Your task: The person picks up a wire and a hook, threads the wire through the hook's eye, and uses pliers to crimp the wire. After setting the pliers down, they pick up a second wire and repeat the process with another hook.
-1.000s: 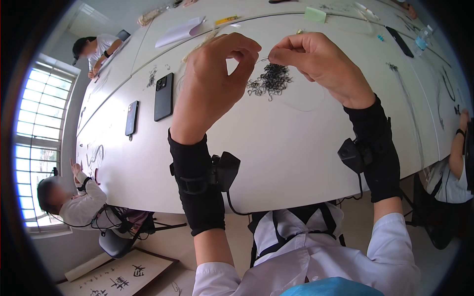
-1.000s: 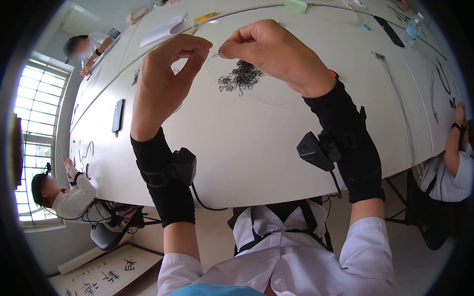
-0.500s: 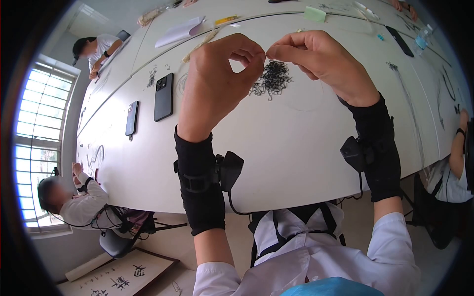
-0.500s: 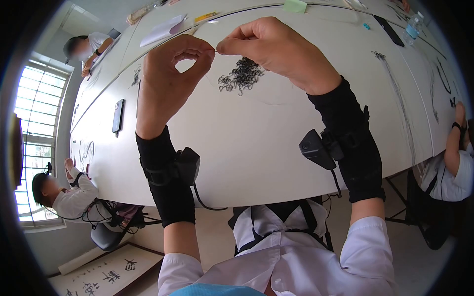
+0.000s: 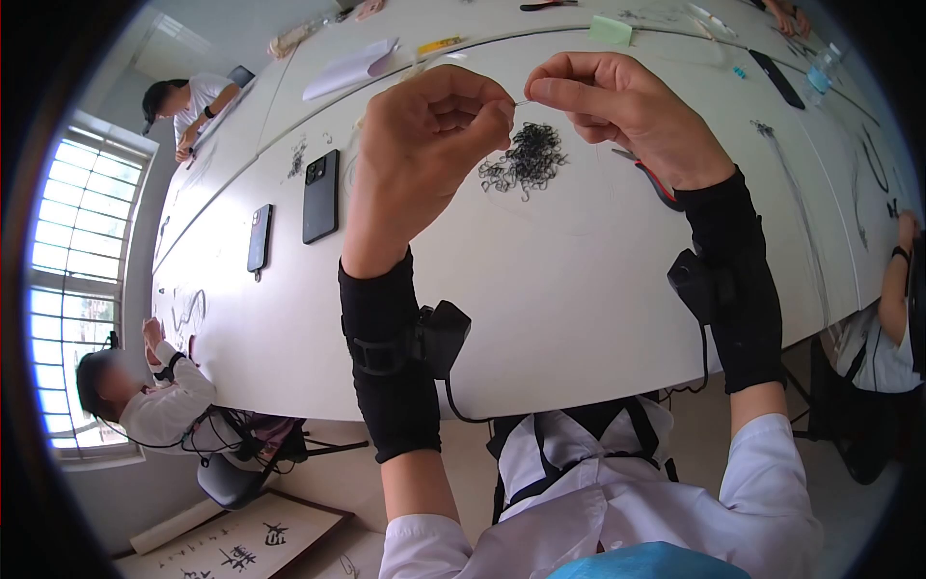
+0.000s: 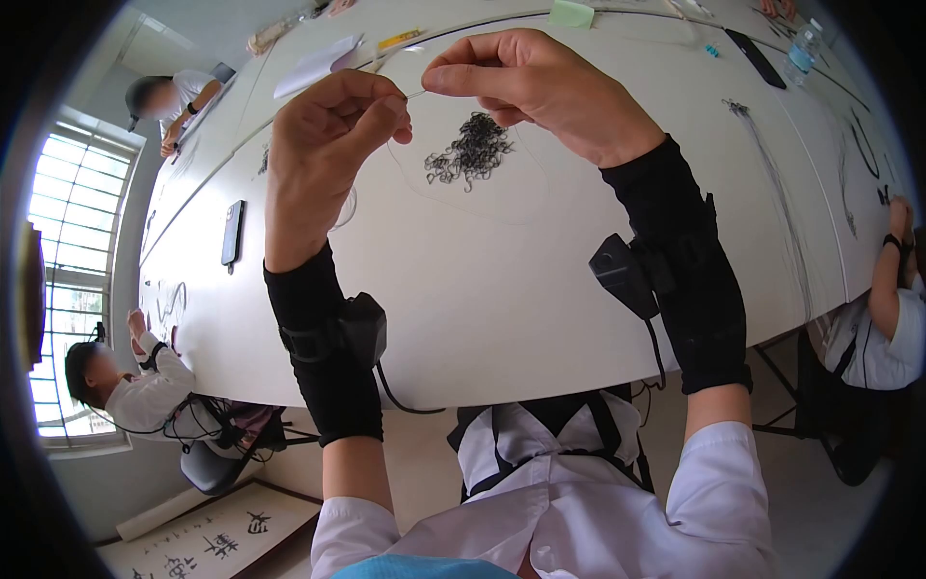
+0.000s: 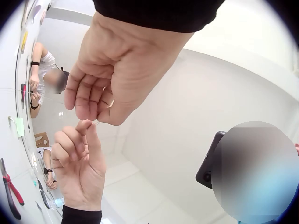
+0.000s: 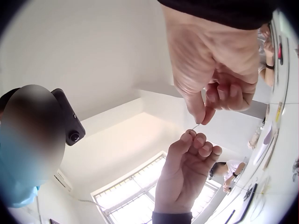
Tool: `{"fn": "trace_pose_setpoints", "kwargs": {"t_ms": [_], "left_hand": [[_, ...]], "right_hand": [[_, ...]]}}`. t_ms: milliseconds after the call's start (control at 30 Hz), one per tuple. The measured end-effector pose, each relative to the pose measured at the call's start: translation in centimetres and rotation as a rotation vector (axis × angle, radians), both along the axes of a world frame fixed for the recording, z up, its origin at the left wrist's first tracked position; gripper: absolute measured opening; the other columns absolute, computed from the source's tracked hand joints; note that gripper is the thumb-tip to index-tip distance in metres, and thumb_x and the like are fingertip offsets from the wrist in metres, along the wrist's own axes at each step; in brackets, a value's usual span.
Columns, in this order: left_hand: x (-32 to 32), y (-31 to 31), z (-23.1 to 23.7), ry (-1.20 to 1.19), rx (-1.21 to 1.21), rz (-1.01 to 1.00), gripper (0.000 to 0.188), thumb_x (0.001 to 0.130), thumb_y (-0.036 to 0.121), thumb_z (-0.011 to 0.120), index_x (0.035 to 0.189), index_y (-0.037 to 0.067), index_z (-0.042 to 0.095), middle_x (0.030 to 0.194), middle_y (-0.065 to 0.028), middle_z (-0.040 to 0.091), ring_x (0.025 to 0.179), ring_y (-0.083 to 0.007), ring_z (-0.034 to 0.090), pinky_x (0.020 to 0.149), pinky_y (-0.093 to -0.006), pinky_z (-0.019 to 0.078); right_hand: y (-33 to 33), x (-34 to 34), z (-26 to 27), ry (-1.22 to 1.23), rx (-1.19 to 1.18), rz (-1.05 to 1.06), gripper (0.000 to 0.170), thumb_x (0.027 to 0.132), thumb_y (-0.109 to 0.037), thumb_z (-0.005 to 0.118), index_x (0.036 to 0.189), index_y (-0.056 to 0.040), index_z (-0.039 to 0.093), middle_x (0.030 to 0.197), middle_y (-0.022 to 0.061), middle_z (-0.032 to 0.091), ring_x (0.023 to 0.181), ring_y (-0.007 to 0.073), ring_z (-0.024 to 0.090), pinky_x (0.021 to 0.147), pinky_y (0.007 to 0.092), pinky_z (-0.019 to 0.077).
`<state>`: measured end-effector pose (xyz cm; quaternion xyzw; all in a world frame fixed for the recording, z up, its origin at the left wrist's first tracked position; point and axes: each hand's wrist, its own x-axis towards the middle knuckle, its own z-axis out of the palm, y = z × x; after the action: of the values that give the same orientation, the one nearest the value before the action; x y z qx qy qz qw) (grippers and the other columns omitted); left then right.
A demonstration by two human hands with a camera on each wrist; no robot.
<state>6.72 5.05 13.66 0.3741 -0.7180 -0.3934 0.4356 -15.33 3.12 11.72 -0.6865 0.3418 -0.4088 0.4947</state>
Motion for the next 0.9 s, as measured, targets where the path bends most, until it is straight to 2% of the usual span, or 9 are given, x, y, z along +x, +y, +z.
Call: {"fn": "trace_pose_setpoints", "kwargs": {"t_ms": [133, 233, 433, 500, 633, 733, 800, 900], "left_hand": [[0.0, -0.2, 0.0, 0.170, 0.044, -0.035, 0.013, 0.088, 0.006, 0.067, 0.093, -0.005, 0.068, 0.083, -0.0077, 0.070, 0.077, -0.0135, 0.068, 0.076, -0.0262, 0.0545], [0.0, -0.6, -0.3, 0.285, 0.022, -0.042, 0.013, 0.088, 0.006, 0.067, 0.094, -0.006, 0.067, 0.083, -0.0084, 0.069, 0.076, -0.0147, 0.068, 0.077, -0.0262, 0.0537], [0.5, -0.9, -0.3, 0.382, 0.074, -0.012, 0.016, 0.088, 0.009, 0.069, 0.094, -0.005, 0.067, 0.084, -0.0085, 0.069, 0.076, -0.0155, 0.068, 0.077, -0.0264, 0.0524], [0.2, -0.7, -0.3, 0.352, 0.051, 0.049, 0.016, 0.088, 0.009, 0.069, 0.094, -0.005, 0.067, 0.084, -0.0082, 0.069, 0.076, -0.0151, 0.068, 0.076, -0.0262, 0.0529], [-0.2, -0.6, -0.3, 0.176, -0.071, 0.211, 0.011, 0.086, 0.007, 0.069, 0.090, -0.004, 0.068, 0.080, -0.0065, 0.070, 0.073, -0.0142, 0.068, 0.072, -0.0260, 0.0543], [-0.8, -1.0, -1.2, 0.029, -0.348, 0.262, 0.007, 0.083, 0.003, 0.070, 0.086, -0.003, 0.069, 0.076, -0.0059, 0.070, 0.070, -0.0140, 0.068, 0.069, -0.0260, 0.0549], [-1.2, -0.7, -1.2, -0.045, -0.380, 0.253, 0.006, 0.081, 0.002, 0.070, 0.085, -0.003, 0.069, 0.075, -0.0063, 0.070, 0.070, -0.0144, 0.069, 0.070, -0.0259, 0.0551], [-1.4, -0.3, -1.1, -0.116, -0.372, 0.188, 0.007, 0.081, 0.000, 0.071, 0.088, -0.003, 0.069, 0.079, -0.0068, 0.071, 0.074, -0.0137, 0.068, 0.076, -0.0258, 0.0549]], "right_hand": [[0.1, 0.9, -0.4, -0.076, -0.008, 0.003, 0.033, 0.096, -0.034, 0.069, 0.108, -0.0041, 0.072, 0.063, -0.0060, 0.049, 0.056, 0.0051, 0.040, 0.055, 0.0203, 0.0334], [0.2, 1.8, -0.8, -0.120, -0.029, -0.027, 0.032, 0.095, -0.033, 0.069, 0.108, -0.0035, 0.072, 0.063, -0.0059, 0.051, 0.056, 0.0046, 0.041, 0.055, 0.0202, 0.0342], [0.6, 2.5, -1.0, -0.142, -0.068, -0.093, 0.030, 0.097, -0.035, 0.067, 0.104, -0.0065, 0.073, 0.067, -0.0077, 0.052, 0.057, 0.0016, 0.041, 0.054, 0.0189, 0.0311], [0.9, 2.5, -0.7, -0.119, -0.071, -0.141, 0.028, 0.097, -0.032, 0.067, 0.104, -0.0052, 0.072, 0.067, -0.0079, 0.052, 0.058, 0.0010, 0.040, 0.054, 0.0186, 0.0309], [1.4, 3.2, -0.8, 0.047, -0.336, -0.278, 0.021, 0.095, -0.024, 0.069, 0.101, -0.0036, 0.072, 0.062, -0.0090, 0.041, 0.057, 0.0008, 0.035, 0.053, 0.0197, 0.0286], [2.5, 3.1, 0.4, 0.218, -0.495, -0.361, 0.018, 0.095, -0.021, 0.070, 0.099, -0.0036, 0.072, 0.060, -0.0093, 0.032, 0.056, 0.0014, 0.032, 0.052, 0.0208, 0.0272], [2.4, 2.9, 0.5, 0.259, -0.559, -0.395, 0.017, 0.095, -0.021, 0.069, 0.098, -0.0044, 0.072, 0.060, -0.0090, 0.028, 0.055, 0.0021, 0.030, 0.051, 0.0214, 0.0267], [1.8, 2.2, 0.3, 0.211, -0.552, -0.396, 0.018, 0.096, -0.022, 0.068, 0.099, -0.0045, 0.072, 0.060, -0.0091, 0.030, 0.055, 0.0025, 0.030, 0.052, 0.0216, 0.0261]]}}
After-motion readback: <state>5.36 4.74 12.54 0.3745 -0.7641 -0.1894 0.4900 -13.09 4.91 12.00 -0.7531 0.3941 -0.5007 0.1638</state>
